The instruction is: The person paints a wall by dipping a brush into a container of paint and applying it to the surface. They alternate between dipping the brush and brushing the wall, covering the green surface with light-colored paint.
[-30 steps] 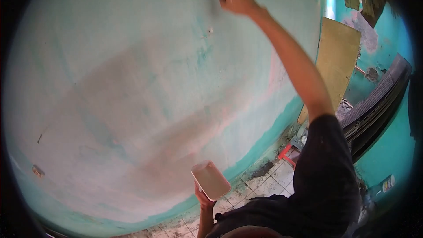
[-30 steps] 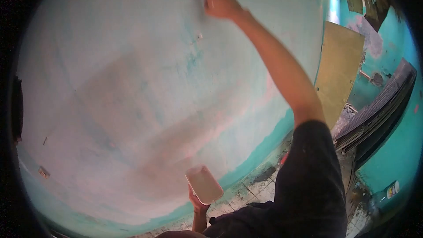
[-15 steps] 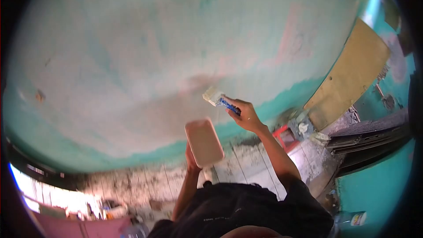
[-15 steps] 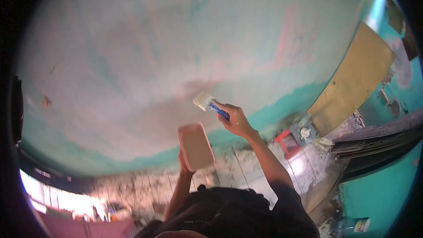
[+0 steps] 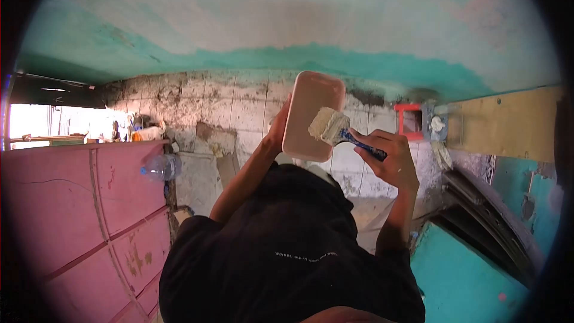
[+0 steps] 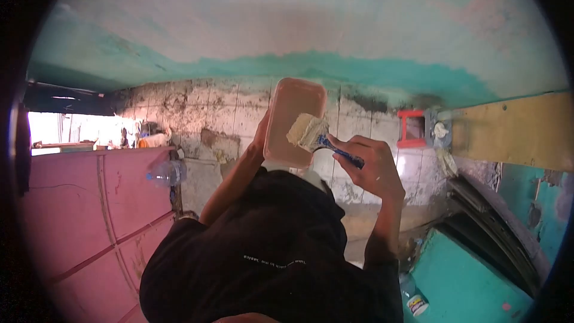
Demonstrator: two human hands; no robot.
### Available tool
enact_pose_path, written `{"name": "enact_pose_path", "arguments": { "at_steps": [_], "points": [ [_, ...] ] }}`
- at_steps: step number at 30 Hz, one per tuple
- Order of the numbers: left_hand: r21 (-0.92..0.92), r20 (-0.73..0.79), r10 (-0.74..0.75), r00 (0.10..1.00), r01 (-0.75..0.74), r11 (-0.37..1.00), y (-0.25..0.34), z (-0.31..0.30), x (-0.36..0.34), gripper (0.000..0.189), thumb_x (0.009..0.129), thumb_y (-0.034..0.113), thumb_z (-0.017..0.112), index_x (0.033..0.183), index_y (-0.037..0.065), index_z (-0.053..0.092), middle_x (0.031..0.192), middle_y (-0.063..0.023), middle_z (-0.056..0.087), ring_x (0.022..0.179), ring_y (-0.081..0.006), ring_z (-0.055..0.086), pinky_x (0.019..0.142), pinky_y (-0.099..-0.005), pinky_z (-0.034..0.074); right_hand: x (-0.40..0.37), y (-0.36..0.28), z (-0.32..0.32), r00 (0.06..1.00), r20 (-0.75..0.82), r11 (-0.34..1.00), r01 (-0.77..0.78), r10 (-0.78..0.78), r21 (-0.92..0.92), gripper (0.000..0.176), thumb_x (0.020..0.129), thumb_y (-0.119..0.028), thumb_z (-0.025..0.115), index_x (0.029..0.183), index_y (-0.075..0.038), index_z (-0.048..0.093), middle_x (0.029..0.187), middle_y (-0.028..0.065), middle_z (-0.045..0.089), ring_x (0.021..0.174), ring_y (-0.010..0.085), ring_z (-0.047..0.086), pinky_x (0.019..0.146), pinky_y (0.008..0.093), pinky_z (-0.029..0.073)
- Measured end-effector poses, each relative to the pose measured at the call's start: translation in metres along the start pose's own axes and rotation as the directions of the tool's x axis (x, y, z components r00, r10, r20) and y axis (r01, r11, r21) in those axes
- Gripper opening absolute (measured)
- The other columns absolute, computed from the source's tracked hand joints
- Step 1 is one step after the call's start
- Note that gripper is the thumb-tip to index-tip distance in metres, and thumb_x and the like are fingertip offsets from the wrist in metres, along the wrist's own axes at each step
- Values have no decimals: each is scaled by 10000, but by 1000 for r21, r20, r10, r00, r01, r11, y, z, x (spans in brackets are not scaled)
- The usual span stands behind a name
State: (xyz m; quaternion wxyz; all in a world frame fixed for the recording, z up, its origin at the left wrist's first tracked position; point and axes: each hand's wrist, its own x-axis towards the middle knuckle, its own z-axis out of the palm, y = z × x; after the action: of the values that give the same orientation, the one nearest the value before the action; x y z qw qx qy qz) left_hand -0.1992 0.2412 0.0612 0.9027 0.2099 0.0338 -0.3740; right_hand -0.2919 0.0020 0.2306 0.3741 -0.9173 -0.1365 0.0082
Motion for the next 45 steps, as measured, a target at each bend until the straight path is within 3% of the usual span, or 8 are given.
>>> {"name": "enact_pose_path", "arguments": {
  "at_steps": [6,26,30,38,41,42,43,45],
  "points": [
    [451,57,-27,998,-2,892,5,23,-33,599,1080,498,310,1495,77,409,1389,-116,561,1221,-246,590,1043,-415,491,-9,-30,34,994,64,990,-85,92,-114,300,814,-107,763,1113,-134,766,723,98,587,609,275,567,582,376,460],
    [310,-14,-22,1000,25,951,149,-63,-104,603,1076,505,313,1448,52,451,1323,-130,599,1173,-252,614,1005,-420,516,94,-137,191,990,31,986,-132,136,-100,245,858,-168,713,1094,-115,749,783,93,676,680,312,651,631,408,511],
    [63,128,-67,990,59,996,153,-81,-88,609,1078,505,300,1450,45,446,1323,-123,600,1168,-254,617,1003,-417,517,94,-133,168,990,-47,986,-129,134,104,269,894,-132,699,1159,-83,699,734,98,665,592,264,617,578,366,485],
    [368,89,33,996,-63,928,154,-65,-34,603,1079,497,299,1479,61,415,1374,-131,570,1206,-273,603,1032,-428,500,85,-66,172,951,-58,580,-136,302,804,223,1021,-126,566,1172,32,609,660,30,547,490,58,429,465,233,328],
    [64,146,-7,989,-3,998,144,-55,17,546,1095,434,297,1477,65,421,1377,-105,563,1217,-241,584,1031,-397,495,97,-25,144,930,-68,517,-138,360,845,252,1029,-134,567,1215,32,603,678,28,562,508,53,447,468,231,341],
    [372,118,166,979,-198,907,140,-60,25,490,1101,364,330,1467,57,437,1304,-78,598,1155,-209,600,995,-368,505,98,-13,139,929,-57,504,-147,366,851,278,1030,-119,564,1264,27,597,697,16,566,530,51,457,488,228,358],
    [888,280,324,904,-372,270,144,-54,38,450,1097,317,369,1448,51,461,1244,-59,615,1095,-182,608,955,-349,515,100,2,133,925,-115,529,-103,362,842,279,1020,-114,581,1264,20,602,696,17,569,533,52,466,488,229,364],
    [809,383,343,857,-491,323,142,-37,62,434,1091,319,396,1419,49,485,1225,-63,622,1051,-174,619,912,-344,530,111,29,111,915,-234,574,2,329,819,281,1003,-98,606,1263,9,611,691,19,576,540,56,484,487,230,373]
  ]
}}
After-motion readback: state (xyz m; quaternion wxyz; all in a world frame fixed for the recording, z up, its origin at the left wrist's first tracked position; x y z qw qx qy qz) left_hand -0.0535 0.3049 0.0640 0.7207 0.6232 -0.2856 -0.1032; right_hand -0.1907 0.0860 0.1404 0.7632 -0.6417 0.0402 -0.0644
